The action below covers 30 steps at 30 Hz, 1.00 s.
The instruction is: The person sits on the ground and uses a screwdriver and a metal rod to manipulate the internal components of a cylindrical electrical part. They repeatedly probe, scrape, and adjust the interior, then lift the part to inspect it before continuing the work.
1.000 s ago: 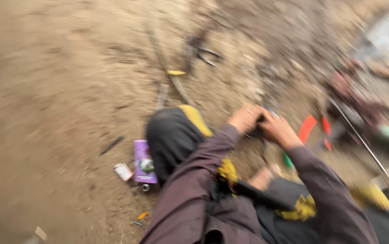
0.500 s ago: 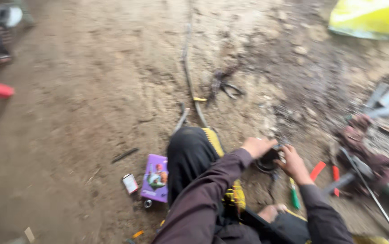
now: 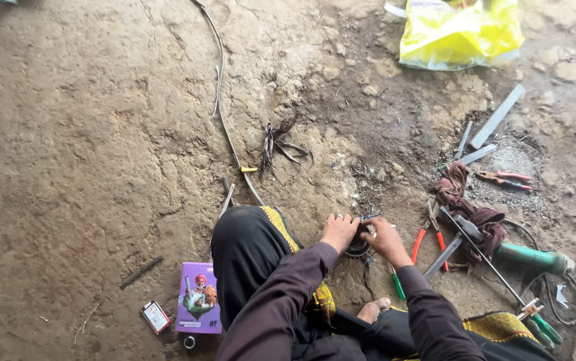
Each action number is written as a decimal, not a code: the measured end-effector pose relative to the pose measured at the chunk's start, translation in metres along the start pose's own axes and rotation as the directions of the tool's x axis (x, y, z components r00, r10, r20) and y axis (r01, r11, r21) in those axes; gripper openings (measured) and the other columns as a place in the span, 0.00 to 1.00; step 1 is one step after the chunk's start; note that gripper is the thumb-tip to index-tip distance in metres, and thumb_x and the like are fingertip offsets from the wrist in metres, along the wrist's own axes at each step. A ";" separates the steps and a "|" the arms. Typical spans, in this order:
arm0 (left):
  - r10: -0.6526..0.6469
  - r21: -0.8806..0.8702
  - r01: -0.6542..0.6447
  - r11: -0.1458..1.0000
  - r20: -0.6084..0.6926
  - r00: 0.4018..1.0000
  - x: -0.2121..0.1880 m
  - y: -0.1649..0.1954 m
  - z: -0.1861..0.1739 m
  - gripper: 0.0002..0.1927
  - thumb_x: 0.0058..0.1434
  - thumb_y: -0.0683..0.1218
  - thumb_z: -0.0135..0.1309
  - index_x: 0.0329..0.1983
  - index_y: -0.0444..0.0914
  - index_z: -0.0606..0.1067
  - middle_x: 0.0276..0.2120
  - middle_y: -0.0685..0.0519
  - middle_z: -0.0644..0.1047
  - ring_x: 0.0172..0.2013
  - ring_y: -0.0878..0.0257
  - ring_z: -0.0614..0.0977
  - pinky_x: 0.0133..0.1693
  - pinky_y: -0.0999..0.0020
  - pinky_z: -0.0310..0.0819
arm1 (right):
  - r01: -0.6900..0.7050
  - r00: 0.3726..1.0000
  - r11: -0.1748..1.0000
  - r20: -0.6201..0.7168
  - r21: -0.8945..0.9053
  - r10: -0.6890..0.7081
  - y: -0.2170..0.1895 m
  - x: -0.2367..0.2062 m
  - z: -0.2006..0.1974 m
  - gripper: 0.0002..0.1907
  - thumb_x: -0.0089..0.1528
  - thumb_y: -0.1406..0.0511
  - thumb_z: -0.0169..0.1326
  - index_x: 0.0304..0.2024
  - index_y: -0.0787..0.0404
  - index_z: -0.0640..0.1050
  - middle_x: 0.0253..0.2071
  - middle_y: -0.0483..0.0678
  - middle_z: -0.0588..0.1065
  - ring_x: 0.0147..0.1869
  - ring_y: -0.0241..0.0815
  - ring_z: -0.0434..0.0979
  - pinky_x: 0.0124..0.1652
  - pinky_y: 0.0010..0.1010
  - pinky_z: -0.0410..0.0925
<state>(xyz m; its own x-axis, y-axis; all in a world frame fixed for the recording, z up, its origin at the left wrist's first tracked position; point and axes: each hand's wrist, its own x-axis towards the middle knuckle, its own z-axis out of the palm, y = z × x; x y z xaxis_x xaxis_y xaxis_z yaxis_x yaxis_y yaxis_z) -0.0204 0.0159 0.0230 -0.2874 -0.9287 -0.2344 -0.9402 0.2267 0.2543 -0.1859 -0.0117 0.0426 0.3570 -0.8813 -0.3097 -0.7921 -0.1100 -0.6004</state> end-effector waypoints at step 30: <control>-0.018 0.203 -0.039 0.978 0.274 0.962 -0.244 0.010 0.069 0.13 0.68 0.47 0.49 0.43 0.46 0.84 0.42 0.53 0.85 0.43 0.55 0.85 0.35 0.53 0.69 | -0.007 0.869 0.974 0.483 0.225 -0.105 -0.107 -0.211 0.077 0.20 0.68 0.55 0.53 0.49 0.66 0.79 0.48 0.58 0.79 0.52 0.52 0.79 0.53 0.44 0.70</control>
<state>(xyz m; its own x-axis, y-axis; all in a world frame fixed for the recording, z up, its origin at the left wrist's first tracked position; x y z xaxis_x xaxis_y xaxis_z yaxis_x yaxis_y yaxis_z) 0.0278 0.2648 0.0175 -0.3093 -0.8167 -0.4872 -0.9458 0.3177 0.0679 -0.1384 0.2212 0.1150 0.6329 -0.5326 -0.5620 -0.6629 0.0024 -0.7487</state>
